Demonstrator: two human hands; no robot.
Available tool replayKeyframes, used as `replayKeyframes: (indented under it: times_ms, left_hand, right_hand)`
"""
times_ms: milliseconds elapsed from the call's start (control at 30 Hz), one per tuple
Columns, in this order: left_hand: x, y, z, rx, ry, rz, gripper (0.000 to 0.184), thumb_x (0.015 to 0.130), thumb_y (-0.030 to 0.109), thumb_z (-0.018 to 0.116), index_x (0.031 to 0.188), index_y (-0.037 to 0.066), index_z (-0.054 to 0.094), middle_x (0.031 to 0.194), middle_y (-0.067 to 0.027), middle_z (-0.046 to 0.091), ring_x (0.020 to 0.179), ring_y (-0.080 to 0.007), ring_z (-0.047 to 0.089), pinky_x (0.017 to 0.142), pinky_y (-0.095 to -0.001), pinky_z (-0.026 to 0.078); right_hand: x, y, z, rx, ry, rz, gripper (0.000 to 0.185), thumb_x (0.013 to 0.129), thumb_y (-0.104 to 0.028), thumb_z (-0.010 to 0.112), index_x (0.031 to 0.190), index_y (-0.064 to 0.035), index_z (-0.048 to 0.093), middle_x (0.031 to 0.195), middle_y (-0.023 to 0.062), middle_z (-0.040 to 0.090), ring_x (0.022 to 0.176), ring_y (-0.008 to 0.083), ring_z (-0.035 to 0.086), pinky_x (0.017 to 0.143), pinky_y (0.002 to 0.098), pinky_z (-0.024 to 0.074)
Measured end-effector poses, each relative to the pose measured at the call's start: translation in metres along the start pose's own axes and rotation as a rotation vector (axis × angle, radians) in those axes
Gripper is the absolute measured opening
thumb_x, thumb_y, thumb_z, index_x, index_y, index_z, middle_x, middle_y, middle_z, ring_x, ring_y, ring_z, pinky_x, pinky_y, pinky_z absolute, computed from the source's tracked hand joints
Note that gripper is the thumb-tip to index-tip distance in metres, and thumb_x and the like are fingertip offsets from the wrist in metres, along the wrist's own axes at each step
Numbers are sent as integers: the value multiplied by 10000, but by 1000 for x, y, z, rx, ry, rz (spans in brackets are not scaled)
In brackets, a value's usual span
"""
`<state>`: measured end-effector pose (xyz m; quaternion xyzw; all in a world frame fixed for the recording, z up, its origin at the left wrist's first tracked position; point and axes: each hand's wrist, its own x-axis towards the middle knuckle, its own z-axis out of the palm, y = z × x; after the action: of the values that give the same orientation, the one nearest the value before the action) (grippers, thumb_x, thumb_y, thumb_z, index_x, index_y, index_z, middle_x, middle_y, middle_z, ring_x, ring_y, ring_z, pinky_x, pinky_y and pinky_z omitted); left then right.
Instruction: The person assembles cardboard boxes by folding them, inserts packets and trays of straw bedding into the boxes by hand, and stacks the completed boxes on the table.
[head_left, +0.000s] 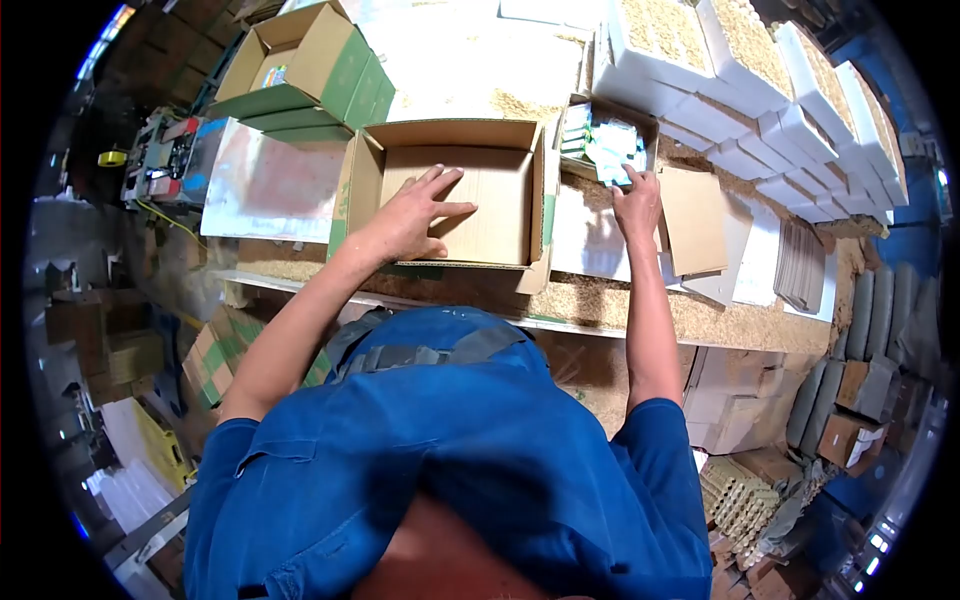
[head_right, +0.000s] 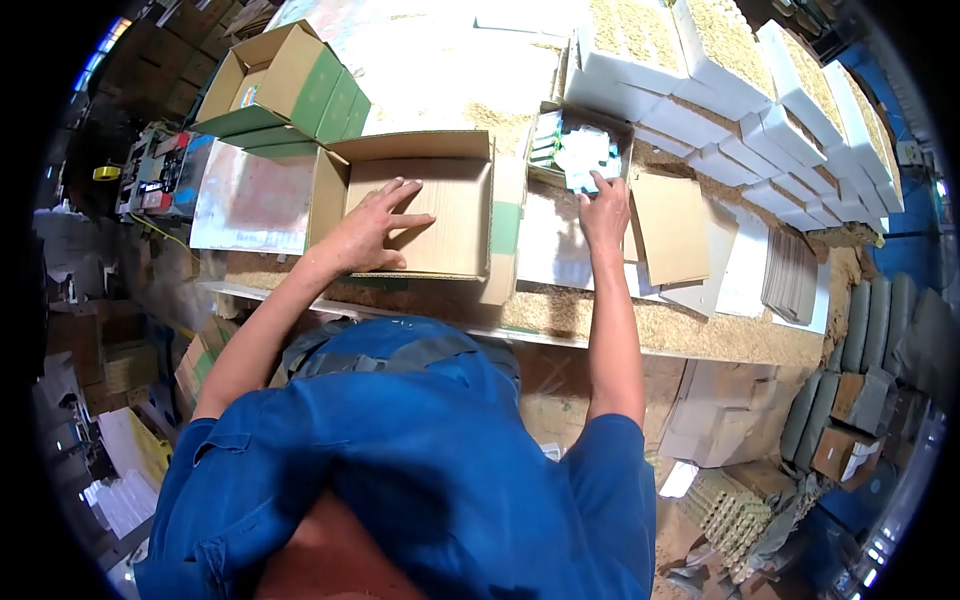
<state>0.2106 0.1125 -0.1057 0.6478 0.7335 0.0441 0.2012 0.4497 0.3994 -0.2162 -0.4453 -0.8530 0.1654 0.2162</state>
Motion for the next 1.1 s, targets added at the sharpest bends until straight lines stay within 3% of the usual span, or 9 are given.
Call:
replayKeyframes:
  times_ms: [200,300,467,633,733,833,967,1067,1100]
  left_hand:
    - [-1,3,0,-20,15,-16,776,613,140,846,1327,275,573,1547,-106,283,1429,-356,243,1163,-469,296]
    - [-2,7,-2,-25,22,-35,777,610,136,847,1324,277,575,1550,-101,278,1430,-352,241,1167,-467,291]
    - [1,7,-2,-27,21,-51,777,612,127,846,1322,285,574,1554,-93,273,1431,-349,239,1170,-466,286]
    - [-1,10,-4,-74,18,-65,780,605,109,846,1317,282,579,1555,-84,271,1435,-341,231,1180,-464,269]
    - [-1,8,-1,-99,28,-76,782,606,104,845,1319,281,577,1556,-80,270,1439,-333,224,1188,-465,252]
    - [0,6,-1,-93,-17,-83,758,649,126,828,1340,286,560,1564,-90,244,1453,-319,191,1204,-486,186]
    - [0,4,1,-95,-9,-79,765,645,118,826,1343,278,558,1564,-95,244,1455,-321,185,1203,-491,181]
    - [0,4,-1,-112,-11,-71,768,643,108,822,1345,271,558,1564,-99,243,1456,-322,183,1202,-495,178]
    - [-1,4,-1,-115,-16,-75,769,642,107,821,1345,270,558,1565,-100,242,1457,-323,181,1201,-496,178]
  right_hand:
    - [40,9,17,-41,-162,33,473,705,-207,807,1157,-140,685,1083,143,592,1060,306,551,960,396,451]
    - [67,27,31,0,-20,34,453,706,-213,809,1130,-108,692,1096,161,600,1077,319,552,966,402,453]
    - [108,22,46,-197,-242,140,756,697,-481,792,1308,-105,553,1232,167,586,1160,328,524,978,428,448]
    - [97,19,72,-298,-188,135,603,738,-370,783,1252,-113,598,1233,146,589,1188,324,497,974,446,432]
    - [92,28,78,-79,41,73,541,724,-218,787,1228,-108,620,1207,101,610,1148,321,520,974,425,424]
    - [99,33,69,-11,33,106,325,801,-247,715,1095,-109,695,1008,173,676,959,371,623,845,463,490]
    - [105,40,68,36,117,67,247,828,-266,675,1012,-107,718,925,195,677,876,390,643,779,470,507]
    - [109,46,60,182,127,368,194,790,-207,692,956,-124,747,940,174,696,878,366,665,776,442,518]
    - [107,44,52,295,169,347,318,735,-131,729,1050,-86,727,996,178,706,859,298,692,774,392,528]
